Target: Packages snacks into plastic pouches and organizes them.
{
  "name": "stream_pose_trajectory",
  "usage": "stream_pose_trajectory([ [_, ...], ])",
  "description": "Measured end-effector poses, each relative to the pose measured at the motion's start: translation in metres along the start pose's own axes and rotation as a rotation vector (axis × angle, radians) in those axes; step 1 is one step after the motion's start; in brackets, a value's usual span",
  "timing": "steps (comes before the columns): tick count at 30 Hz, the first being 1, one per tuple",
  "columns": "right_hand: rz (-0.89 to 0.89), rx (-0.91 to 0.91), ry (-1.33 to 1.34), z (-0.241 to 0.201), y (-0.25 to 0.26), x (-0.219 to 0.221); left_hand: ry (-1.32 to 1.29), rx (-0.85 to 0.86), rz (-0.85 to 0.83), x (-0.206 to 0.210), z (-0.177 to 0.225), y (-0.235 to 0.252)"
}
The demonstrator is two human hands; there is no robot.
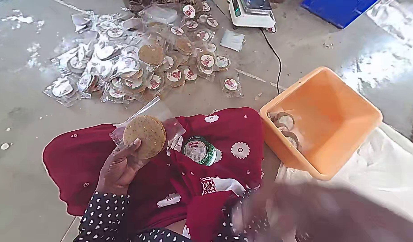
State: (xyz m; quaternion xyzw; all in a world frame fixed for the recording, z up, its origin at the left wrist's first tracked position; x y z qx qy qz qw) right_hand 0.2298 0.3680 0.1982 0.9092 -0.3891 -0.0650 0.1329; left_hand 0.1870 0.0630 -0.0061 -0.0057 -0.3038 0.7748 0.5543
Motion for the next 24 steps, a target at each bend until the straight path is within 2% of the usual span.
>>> stream_pose_trajectory([
  [2, 0.231, 0.052, -0.364, 0.071, 0.010, -0.042, -0.028, 0.014, -0.009, -0.001, 0.000, 0.000],
  [4, 0.318, 0.265, -0.454, 0.150, 0.020, -0.065, -0.028, 0.028, -0.009, -0.001, 0.000, 0.001],
  [6, 0.272, 0.440, -0.523, 0.211, 0.026, -0.064, -0.008, 0.017, 0.018, -0.001, 0.001, 0.000],
  [8, 0.158, 0.579, -0.688, 0.243, 0.036, -0.051, -0.021, 0.005, 0.024, -0.004, 0.001, -0.001],
  [9, 0.138, 0.597, -0.737, 0.249, 0.039, -0.046, -0.026, 0.004, 0.030, -0.005, 0.001, -0.002],
  [11, 0.210, 0.559, -0.707, 0.247, 0.040, -0.048, -0.036, 0.009, 0.032, -0.007, 0.003, -0.004],
  [15, 0.430, 0.536, -0.448, 0.226, 0.021, -0.072, -0.011, 0.032, 0.018, -0.012, 0.004, -0.005],
  [19, 0.545, 0.504, -0.156, 0.209, -0.001, -0.088, 0.045, 0.051, -0.015, -0.002, 0.001, -0.004],
  [24, 0.654, 0.547, -0.200, 0.204, -0.021, -0.097, 0.082, 0.031, -0.034, 0.016, -0.004, -0.003],
])
Point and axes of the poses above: each hand's wrist, its own y-axis towards the middle knuckle, its own x-axis out of the palm, z = x × y, the point moved 5 cm from there along y, towards the middle knuckle, and after that the axes turned 12 degrees about y, right-handed, at the moved point
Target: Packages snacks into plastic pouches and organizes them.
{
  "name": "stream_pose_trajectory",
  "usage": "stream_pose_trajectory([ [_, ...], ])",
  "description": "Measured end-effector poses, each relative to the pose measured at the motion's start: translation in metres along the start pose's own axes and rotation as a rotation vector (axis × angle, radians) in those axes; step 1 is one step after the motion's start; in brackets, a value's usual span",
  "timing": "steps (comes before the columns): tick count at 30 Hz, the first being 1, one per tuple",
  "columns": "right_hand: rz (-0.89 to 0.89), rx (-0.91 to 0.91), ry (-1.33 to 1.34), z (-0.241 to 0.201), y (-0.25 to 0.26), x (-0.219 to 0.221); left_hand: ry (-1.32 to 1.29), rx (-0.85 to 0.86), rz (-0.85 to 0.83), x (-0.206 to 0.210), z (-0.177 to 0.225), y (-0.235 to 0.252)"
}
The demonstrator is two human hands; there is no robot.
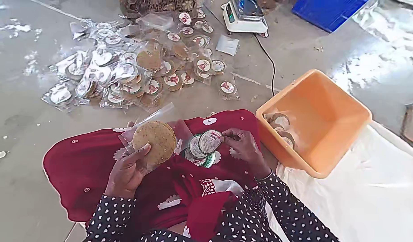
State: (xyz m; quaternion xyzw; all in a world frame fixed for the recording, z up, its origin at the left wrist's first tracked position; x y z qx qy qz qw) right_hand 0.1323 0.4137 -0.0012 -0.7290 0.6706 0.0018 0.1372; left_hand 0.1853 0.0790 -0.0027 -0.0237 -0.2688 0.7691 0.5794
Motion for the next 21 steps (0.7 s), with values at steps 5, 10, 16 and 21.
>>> stream_pose_trajectory([
  [5, 0.195, -0.195, 0.063, -0.022, -0.005, -0.013, -0.020, -0.094, 0.003, 0.014, -0.006, -0.009],
  [10, 0.183, -0.306, 0.024, -0.053, -0.005, -0.010, -0.042, -0.066, -0.056, 0.024, -0.014, -0.012],
  [16, 0.107, -0.232, 0.062, -0.059, -0.007, -0.008, -0.058, -0.070, -0.117, 0.031, -0.014, -0.018],
  [21, -0.023, -0.056, 0.232, -0.056, -0.006, 0.000, -0.023, -0.067, -0.144, 0.033, -0.015, -0.017],
])
Point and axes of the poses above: each hand's wrist, its own y-axis towards the middle knuckle, its own x-axis out of the palm, z = x × y, the point moved 5 cm from there along y, towards the middle knuckle, and after that the axes turned 12 degrees about y, right-handed, at the moved point
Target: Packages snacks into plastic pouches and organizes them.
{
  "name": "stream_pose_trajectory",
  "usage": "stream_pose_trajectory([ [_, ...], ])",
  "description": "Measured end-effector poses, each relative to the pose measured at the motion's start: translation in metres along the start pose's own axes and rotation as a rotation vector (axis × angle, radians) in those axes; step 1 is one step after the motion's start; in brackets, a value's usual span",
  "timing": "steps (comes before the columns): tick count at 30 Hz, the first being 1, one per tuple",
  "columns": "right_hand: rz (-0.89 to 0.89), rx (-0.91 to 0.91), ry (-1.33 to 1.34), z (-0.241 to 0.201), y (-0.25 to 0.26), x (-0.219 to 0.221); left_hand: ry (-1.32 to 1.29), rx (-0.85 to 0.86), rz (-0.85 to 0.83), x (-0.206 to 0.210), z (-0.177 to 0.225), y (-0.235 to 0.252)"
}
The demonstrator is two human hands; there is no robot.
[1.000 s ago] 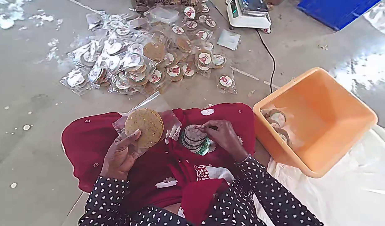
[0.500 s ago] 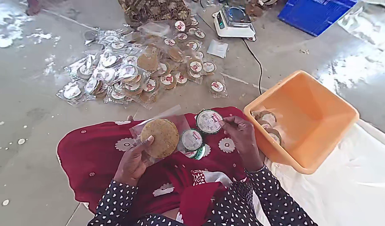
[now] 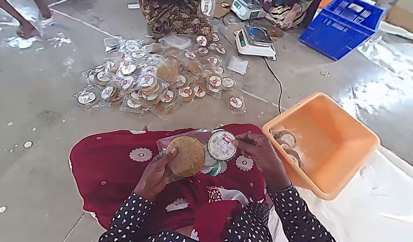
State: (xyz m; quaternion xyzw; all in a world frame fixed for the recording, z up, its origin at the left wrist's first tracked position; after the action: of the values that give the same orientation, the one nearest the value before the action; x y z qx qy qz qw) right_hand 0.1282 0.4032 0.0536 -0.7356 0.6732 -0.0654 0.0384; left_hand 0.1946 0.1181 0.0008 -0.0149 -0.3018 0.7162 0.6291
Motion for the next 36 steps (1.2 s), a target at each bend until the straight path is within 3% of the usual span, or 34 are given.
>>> stream_pose_trajectory([
  [6, -0.216, 0.146, 0.088, 0.010, 0.002, 0.032, 0.082, -0.001, -0.075, 0.011, -0.002, -0.002],
  [15, -0.267, 0.000, 0.010, 0.022, 0.004, 0.061, 0.039, -0.050, -0.082, 0.016, -0.008, -0.006],
  [19, -0.419, -0.141, -0.228, 0.025, -0.005, 0.066, 0.047, -0.047, -0.116, 0.018, -0.012, -0.005],
  [21, -0.457, -0.125, -0.260, 0.025, -0.005, 0.064, 0.054, -0.062, -0.103, 0.017, -0.015, -0.003],
  [26, -0.091, -0.105, -0.078, 0.025, 0.001, 0.042, 0.066, -0.095, -0.030, 0.015, -0.017, -0.005],
  [29, -0.096, -0.002, -0.104, 0.029, -0.008, 0.046, 0.096, -0.074, -0.069, 0.020, -0.022, -0.002],
  [32, -0.168, 0.064, 0.115, 0.034, -0.007, 0.053, 0.111, -0.034, -0.105, 0.027, -0.025, 0.002],
  [34, -0.125, -0.053, 0.098, 0.023, -0.003, 0.033, 0.118, 0.021, -0.176, 0.031, -0.024, 0.006],
  [36, 0.034, -0.278, -0.051, -0.002, -0.002, -0.013, 0.106, 0.040, -0.331, 0.031, -0.023, 0.013],
])
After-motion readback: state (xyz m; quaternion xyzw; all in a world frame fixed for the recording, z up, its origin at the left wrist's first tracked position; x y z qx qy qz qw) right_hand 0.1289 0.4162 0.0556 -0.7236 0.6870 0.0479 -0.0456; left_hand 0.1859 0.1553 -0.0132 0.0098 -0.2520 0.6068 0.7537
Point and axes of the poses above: each hand's wrist, its own y-axis towards the middle knuckle, its own x-axis out of the palm, z = x × y, the point moved 5 cm from there along y, towards the middle knuckle, and after that the axes turned 12 degrees about y, right-handed, at the moved point
